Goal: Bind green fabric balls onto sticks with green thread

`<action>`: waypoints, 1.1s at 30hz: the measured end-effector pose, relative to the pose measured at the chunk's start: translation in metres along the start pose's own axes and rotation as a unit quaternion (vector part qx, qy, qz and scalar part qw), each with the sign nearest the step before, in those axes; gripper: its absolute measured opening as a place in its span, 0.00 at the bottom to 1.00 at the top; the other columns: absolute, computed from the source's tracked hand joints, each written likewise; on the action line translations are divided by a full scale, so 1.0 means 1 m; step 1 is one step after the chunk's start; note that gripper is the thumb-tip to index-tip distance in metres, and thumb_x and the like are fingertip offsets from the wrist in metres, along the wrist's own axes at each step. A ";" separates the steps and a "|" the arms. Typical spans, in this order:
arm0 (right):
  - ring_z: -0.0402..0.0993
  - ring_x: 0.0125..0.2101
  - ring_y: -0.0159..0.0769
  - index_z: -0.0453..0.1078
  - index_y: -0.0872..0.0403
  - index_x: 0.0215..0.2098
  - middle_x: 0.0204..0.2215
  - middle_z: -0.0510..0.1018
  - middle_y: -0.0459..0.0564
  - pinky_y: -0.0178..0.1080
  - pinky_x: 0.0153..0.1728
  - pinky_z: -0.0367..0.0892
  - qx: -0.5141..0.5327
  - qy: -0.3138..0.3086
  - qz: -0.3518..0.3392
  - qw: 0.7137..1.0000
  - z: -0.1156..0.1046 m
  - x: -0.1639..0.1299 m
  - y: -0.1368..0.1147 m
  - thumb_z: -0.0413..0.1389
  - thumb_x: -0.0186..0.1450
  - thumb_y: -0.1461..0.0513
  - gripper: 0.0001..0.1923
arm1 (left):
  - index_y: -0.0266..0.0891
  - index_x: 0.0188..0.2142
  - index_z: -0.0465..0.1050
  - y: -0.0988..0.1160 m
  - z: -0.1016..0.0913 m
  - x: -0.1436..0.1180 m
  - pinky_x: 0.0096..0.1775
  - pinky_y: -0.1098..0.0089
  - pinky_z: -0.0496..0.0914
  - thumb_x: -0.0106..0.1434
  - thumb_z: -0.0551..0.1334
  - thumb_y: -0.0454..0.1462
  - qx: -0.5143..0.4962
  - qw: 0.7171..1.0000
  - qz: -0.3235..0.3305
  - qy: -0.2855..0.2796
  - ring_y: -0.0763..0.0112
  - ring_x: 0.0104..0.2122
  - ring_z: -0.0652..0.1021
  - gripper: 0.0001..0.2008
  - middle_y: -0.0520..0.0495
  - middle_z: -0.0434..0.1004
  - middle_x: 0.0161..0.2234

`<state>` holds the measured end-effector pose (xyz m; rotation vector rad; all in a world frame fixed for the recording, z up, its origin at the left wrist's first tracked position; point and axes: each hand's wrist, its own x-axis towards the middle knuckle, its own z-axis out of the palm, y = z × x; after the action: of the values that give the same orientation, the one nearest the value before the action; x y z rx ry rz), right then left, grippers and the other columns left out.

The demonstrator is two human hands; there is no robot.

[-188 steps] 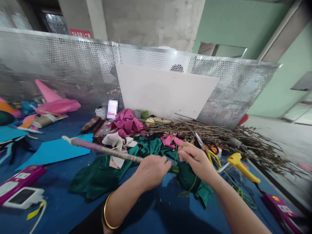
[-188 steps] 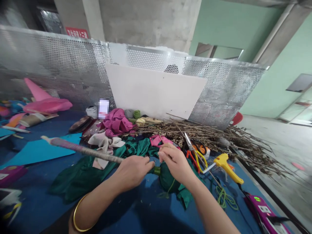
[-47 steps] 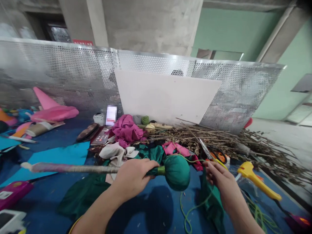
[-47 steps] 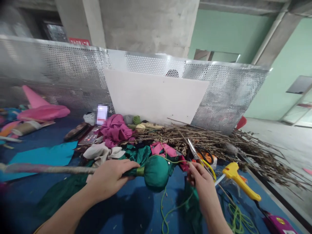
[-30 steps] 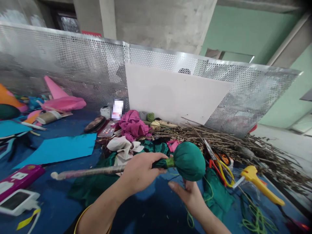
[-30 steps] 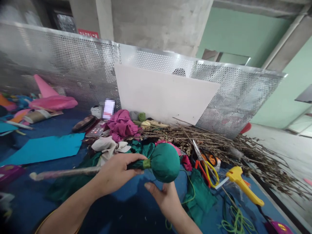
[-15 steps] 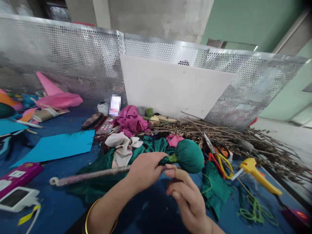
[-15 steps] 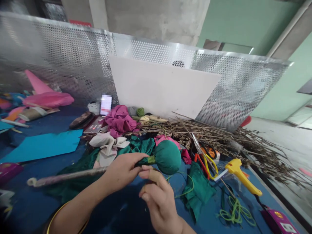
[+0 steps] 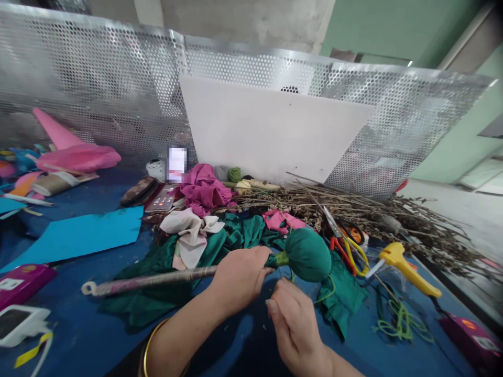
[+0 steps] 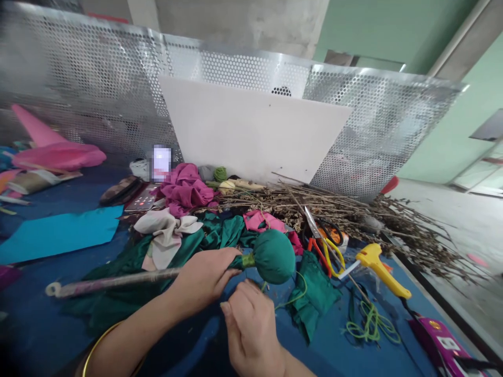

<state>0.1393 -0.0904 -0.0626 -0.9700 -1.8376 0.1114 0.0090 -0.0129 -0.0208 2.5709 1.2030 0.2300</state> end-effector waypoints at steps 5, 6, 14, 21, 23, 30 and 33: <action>0.61 0.24 0.37 0.57 0.51 0.27 0.21 0.64 0.47 0.38 0.24 0.58 -0.039 -0.026 -0.022 0.999 0.006 -0.005 0.001 0.44 0.66 0.70 0.11 | 0.40 0.47 0.68 -0.002 0.007 0.002 0.41 0.61 0.71 0.66 0.54 0.40 0.010 1.000 -0.003 -0.002 0.55 0.43 0.78 0.12 0.44 0.78 0.42; 0.60 0.24 0.36 0.57 0.52 0.27 0.21 0.64 0.47 0.38 0.24 0.57 -0.044 -0.030 -0.026 0.998 0.006 -0.005 0.002 0.44 0.67 0.70 0.12 | 0.40 0.47 0.68 -0.002 0.008 0.003 0.42 0.61 0.71 0.67 0.54 0.40 0.015 1.000 -0.002 -0.003 0.55 0.43 0.78 0.12 0.44 0.78 0.42; 0.70 0.37 0.36 0.63 0.53 0.32 0.35 0.72 0.51 0.37 0.36 0.65 0.135 -0.070 0.057 0.987 -0.031 0.021 0.007 0.44 0.70 0.67 0.11 | 0.39 0.42 0.68 -0.006 0.005 0.003 0.38 0.66 0.71 0.66 0.54 0.37 0.067 0.998 0.009 0.002 0.59 0.39 0.78 0.08 0.46 0.77 0.38; 0.64 0.29 0.31 0.64 0.53 0.27 0.30 0.65 0.47 0.33 0.29 0.61 0.049 -0.140 0.119 0.982 -0.055 0.045 0.012 0.46 0.70 0.64 0.13 | 0.39 0.39 0.68 -0.006 0.002 0.001 0.34 0.63 0.71 0.66 0.53 0.38 0.111 0.993 0.029 -0.003 0.57 0.36 0.79 0.08 0.46 0.77 0.35; 0.63 0.27 0.30 0.63 0.53 0.26 0.29 0.65 0.46 0.33 0.28 0.60 0.035 -0.173 0.113 0.978 -0.059 0.053 0.013 0.46 0.70 0.64 0.14 | 0.39 0.40 0.69 -0.005 0.002 0.000 0.34 0.62 0.72 0.66 0.53 0.38 0.116 0.993 0.031 -0.006 0.56 0.36 0.79 0.08 0.46 0.77 0.35; 0.65 0.25 0.30 0.66 0.54 0.25 0.24 0.68 0.45 0.33 0.29 0.60 -0.004 -0.251 0.039 0.967 -0.059 0.077 0.028 0.47 0.70 0.64 0.16 | 0.38 0.40 0.70 -0.004 0.003 -0.002 0.35 0.60 0.73 0.65 0.54 0.37 0.119 0.990 0.064 -0.028 0.56 0.36 0.79 0.08 0.46 0.78 0.36; 0.67 0.25 0.30 0.69 0.54 0.25 0.24 0.72 0.46 0.34 0.29 0.60 0.005 -0.238 0.064 0.969 -0.054 0.081 0.042 0.49 0.69 0.63 0.16 | 0.37 0.48 0.67 -0.003 0.004 -0.002 0.35 0.60 0.73 0.65 0.56 0.37 0.133 0.985 0.101 -0.043 0.56 0.37 0.79 0.13 0.45 0.78 0.39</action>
<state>0.1937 -0.0267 0.0027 -1.1238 -2.2023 0.4671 0.0065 -0.0136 -0.0253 2.9026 1.0011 -0.0021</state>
